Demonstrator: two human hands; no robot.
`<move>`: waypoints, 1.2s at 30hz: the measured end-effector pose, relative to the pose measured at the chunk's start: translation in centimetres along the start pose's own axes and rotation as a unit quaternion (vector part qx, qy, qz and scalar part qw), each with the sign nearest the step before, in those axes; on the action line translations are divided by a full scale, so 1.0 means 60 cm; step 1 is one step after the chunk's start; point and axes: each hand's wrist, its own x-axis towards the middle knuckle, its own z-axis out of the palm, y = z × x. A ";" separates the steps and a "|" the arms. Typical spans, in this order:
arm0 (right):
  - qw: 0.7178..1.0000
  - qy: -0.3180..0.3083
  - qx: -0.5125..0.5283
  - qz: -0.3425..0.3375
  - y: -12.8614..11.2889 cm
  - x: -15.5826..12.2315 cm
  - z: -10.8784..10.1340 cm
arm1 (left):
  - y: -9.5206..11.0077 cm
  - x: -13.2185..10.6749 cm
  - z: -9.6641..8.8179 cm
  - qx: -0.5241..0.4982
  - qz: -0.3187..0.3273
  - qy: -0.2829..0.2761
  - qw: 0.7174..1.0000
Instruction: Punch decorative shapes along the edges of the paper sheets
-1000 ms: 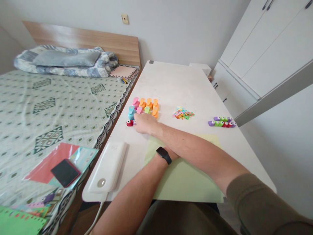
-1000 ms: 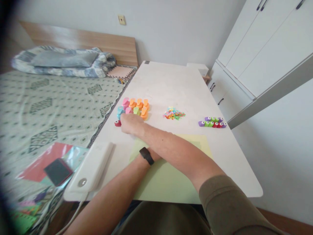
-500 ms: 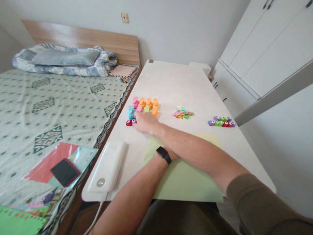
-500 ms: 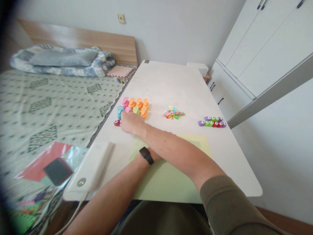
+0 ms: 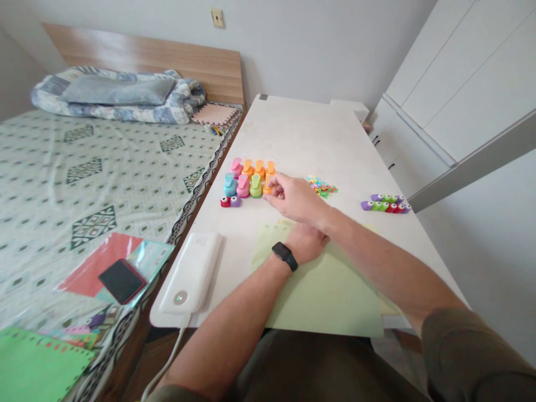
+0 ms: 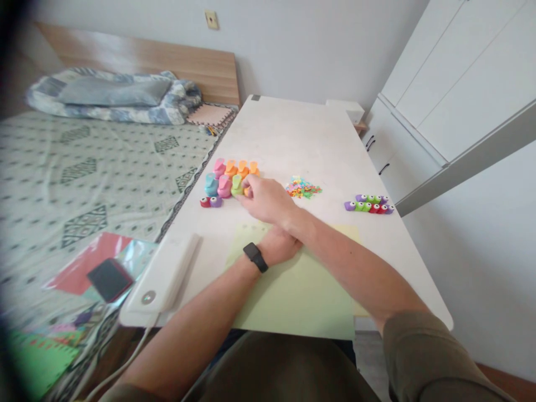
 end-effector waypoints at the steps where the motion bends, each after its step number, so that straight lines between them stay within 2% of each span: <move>1: 1.000 0.014 0.012 0.010 0.012 -0.010 -0.013 | 0.001 0.001 -0.002 0.008 -0.004 -0.003 1.000; 5: 0.997 0.058 0.034 0.047 0.069 -0.049 -0.063 | 0.007 0.003 -0.013 0.041 -0.011 -0.035 0.998; 9: 0.990 0.102 0.011 0.098 0.128 -0.091 -0.104 | 0.009 0.002 -0.019 0.059 -0.014 -0.043 0.997; 18: 0.967 0.178 -0.065 0.170 0.243 -0.173 -0.161 | 0.008 0.000 -0.018 0.061 -0.018 -0.048 0.997; 28: 0.946 0.241 -0.079 0.203 0.314 -0.222 -0.220 | 0.011 0.001 -0.021 0.056 -0.022 -0.055 0.997; 36: 0.918 0.278 -0.135 0.249 0.373 -0.225 -0.272 | 0.009 0.004 -0.022 0.046 -0.019 -0.048 0.998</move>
